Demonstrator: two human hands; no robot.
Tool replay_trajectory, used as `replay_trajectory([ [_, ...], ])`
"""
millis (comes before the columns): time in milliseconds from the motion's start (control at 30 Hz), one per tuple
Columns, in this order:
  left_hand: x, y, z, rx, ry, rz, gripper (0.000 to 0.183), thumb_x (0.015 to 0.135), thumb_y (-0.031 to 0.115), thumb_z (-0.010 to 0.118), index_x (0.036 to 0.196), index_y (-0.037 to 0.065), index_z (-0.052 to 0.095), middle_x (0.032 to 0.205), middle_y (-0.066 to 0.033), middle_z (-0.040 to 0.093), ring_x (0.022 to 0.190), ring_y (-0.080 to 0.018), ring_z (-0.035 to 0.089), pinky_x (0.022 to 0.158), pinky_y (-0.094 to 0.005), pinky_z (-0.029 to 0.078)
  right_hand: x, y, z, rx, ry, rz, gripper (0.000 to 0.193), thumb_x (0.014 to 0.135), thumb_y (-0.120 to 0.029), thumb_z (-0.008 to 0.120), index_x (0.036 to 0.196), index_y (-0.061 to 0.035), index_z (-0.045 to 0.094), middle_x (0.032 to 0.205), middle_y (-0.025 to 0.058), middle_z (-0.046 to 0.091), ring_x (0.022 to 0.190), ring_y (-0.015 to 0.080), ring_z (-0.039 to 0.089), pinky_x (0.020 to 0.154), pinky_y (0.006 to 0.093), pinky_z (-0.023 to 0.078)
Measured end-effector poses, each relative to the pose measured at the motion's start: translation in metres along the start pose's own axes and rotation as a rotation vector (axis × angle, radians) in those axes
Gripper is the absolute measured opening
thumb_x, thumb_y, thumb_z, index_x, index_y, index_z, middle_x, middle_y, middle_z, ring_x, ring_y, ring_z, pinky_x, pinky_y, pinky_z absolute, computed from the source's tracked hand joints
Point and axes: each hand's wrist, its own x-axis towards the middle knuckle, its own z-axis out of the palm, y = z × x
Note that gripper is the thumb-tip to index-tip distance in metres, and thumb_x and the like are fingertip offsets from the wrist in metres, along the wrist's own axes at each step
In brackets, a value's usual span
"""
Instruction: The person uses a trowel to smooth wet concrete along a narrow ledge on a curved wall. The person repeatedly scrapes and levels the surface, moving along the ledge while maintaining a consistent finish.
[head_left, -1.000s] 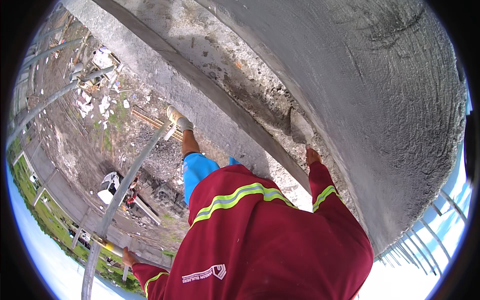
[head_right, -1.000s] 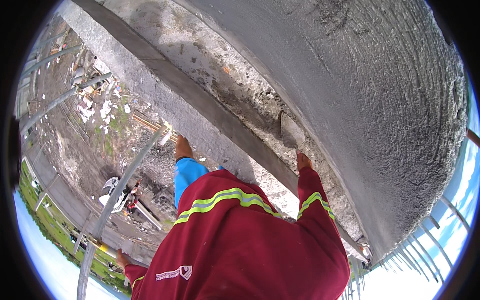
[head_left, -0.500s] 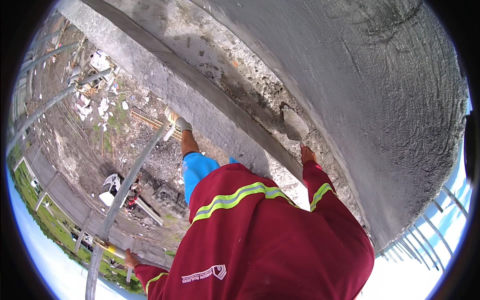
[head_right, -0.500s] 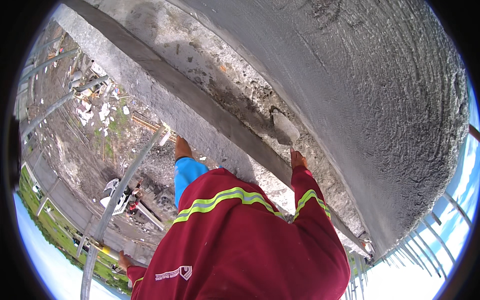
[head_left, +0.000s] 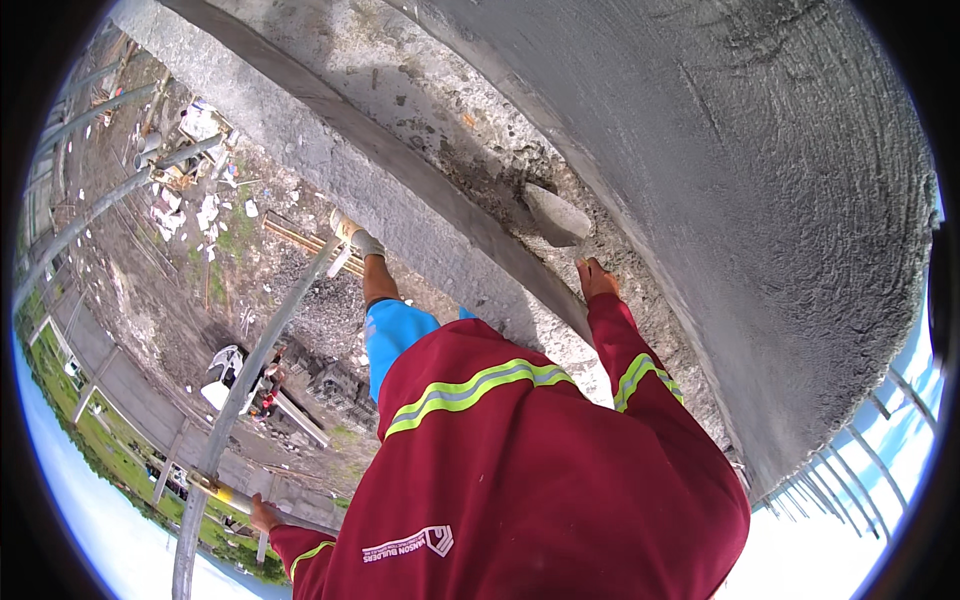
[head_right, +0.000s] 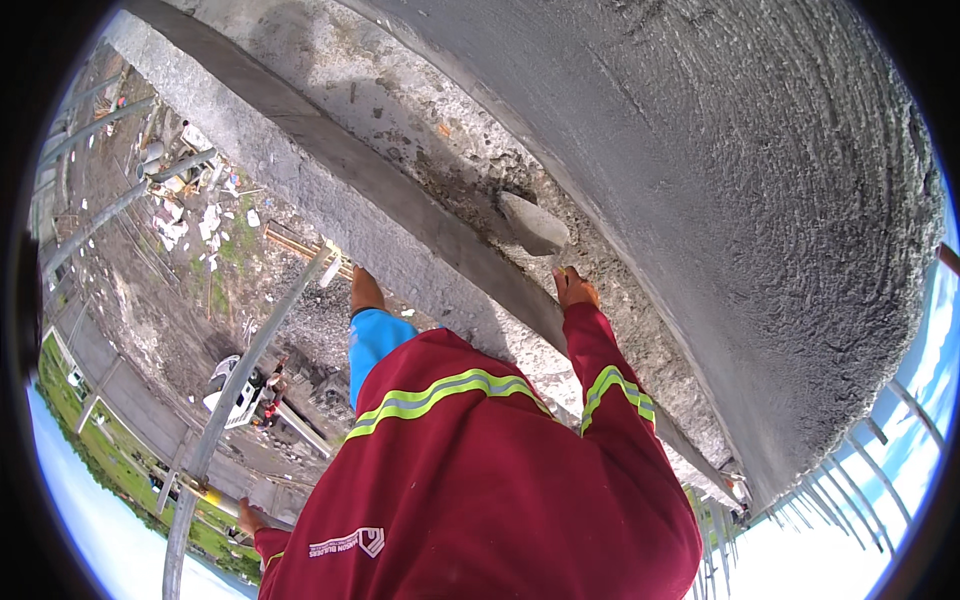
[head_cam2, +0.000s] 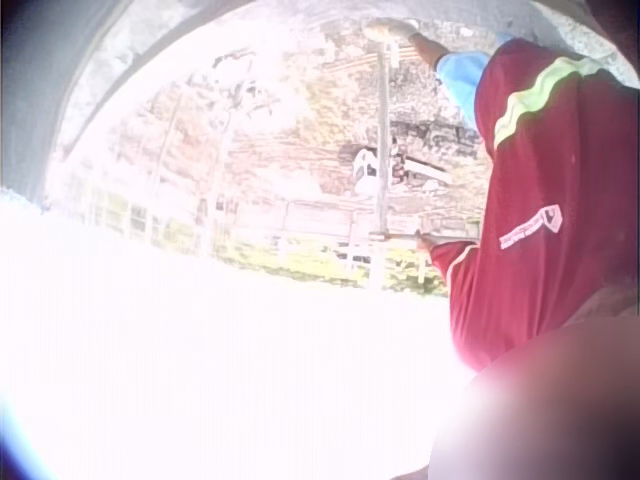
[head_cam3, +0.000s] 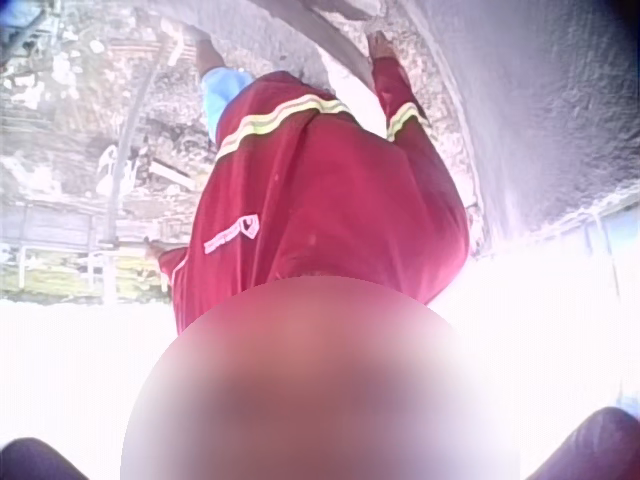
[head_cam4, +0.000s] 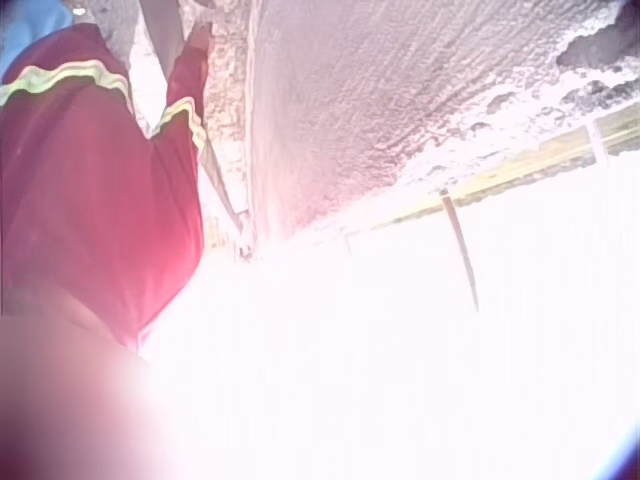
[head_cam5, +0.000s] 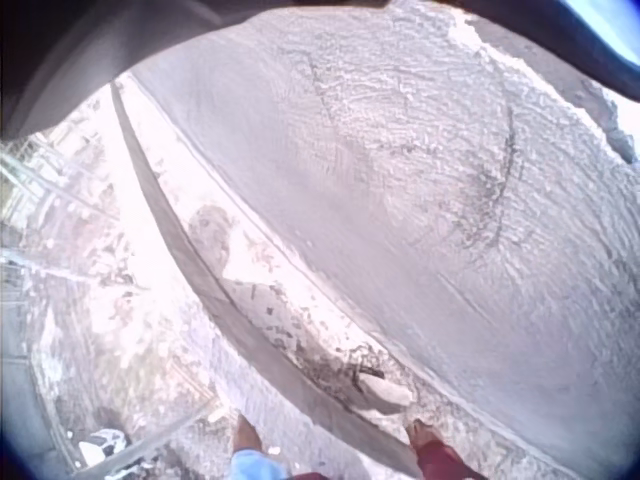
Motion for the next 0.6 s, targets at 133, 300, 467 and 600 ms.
replay_trajectory([
  [133, 0.002, -0.001, -0.005, 0.012, -0.012, 0.005, 0.028, 0.069, 0.026, 0.068, 0.066, 0.002, 0.054, 0.054, -0.0053, 0.047, 0.045, -0.0173, 0.046, 0.042, -0.0321, 0.037, -0.034, 0.035, 0.0, 0.169, -0.07, 0.263, 0.057, 0.089, -0.058, 0.034, 0.103, -0.0083, 0.059, 0.094, 0.0234, 0.063, 0.094, 0.0421, 0.058, 0.081, 0.0503, 0.043],
  [300, -0.003, -0.001, -0.001, -0.021, -0.001, 0.052, 0.03, 0.069, 0.027, 0.068, 0.066, 0.001, 0.053, 0.054, -0.0058, 0.048, 0.045, -0.0173, 0.046, 0.042, -0.0316, 0.037, 0.011, 0.032, -0.003, 0.219, -0.149, 0.342, 0.061, 0.089, -0.058, 0.033, 0.102, -0.0064, 0.062, 0.102, 0.0242, 0.061, 0.099, 0.0399, 0.057, 0.085, 0.048, 0.043],
  [467, -0.006, 0.002, 0.006, 0.003, -0.022, -0.033, 0.029, 0.068, 0.025, 0.068, 0.067, 0.001, 0.054, 0.055, -0.0064, 0.048, 0.045, -0.0177, 0.046, 0.043, -0.0319, 0.037, 0.048, -0.017, -0.001, 0.097, 0.182, 0.007, 0.056, 0.091, -0.056, 0.033, 0.105, -0.0084, 0.06, 0.099, 0.0242, 0.062, 0.096, 0.0437, 0.057, 0.083, 0.0493, 0.043],
  [600, -0.004, 0.004, -0.006, 0.071, -0.046, 0.019, 0.027, 0.068, 0.024, 0.067, 0.067, 0.0, 0.054, 0.055, -0.006, 0.047, 0.045, -0.0177, 0.045, 0.044, -0.0321, 0.037, 0.023, -0.023, -0.011, -0.041, 0.048, 0.104, 0.053, 0.091, -0.055, 0.033, 0.1, -0.0095, 0.059, 0.096, 0.0251, 0.062, 0.092, 0.0444, 0.058, 0.081, 0.0508, 0.044],
])
